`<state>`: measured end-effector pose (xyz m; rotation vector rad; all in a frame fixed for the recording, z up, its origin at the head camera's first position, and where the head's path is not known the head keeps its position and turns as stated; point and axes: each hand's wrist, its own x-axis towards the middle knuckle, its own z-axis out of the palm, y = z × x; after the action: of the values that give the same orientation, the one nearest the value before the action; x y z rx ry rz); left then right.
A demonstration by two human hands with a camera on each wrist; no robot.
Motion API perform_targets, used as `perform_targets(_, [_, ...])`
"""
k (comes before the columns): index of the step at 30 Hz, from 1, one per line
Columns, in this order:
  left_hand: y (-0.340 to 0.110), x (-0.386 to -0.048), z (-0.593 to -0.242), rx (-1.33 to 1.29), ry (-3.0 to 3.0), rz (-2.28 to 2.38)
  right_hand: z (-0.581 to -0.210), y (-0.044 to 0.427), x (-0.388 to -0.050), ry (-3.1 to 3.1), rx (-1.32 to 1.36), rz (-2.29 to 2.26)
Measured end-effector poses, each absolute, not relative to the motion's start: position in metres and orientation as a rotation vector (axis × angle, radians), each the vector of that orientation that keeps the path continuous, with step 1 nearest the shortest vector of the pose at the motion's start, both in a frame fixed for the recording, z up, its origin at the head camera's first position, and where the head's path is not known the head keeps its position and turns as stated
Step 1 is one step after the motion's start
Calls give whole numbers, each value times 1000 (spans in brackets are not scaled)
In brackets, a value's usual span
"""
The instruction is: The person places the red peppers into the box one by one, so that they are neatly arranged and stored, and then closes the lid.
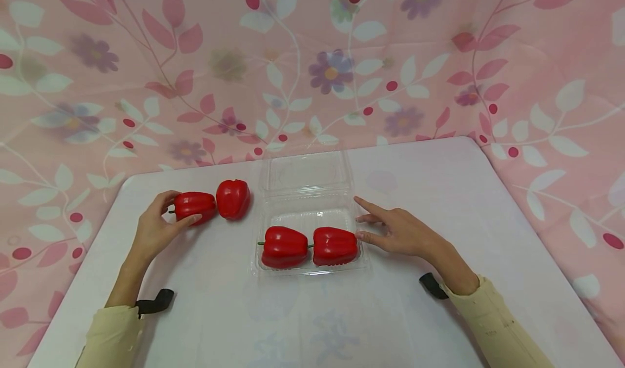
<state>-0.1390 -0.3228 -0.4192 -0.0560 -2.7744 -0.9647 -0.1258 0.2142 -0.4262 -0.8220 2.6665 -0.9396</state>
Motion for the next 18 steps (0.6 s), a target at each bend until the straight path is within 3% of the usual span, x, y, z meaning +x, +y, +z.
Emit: perform_targets(18, [-309, -125, -391, -98, -2675, -905, -426, 215, -126, 2674, -841, -933])
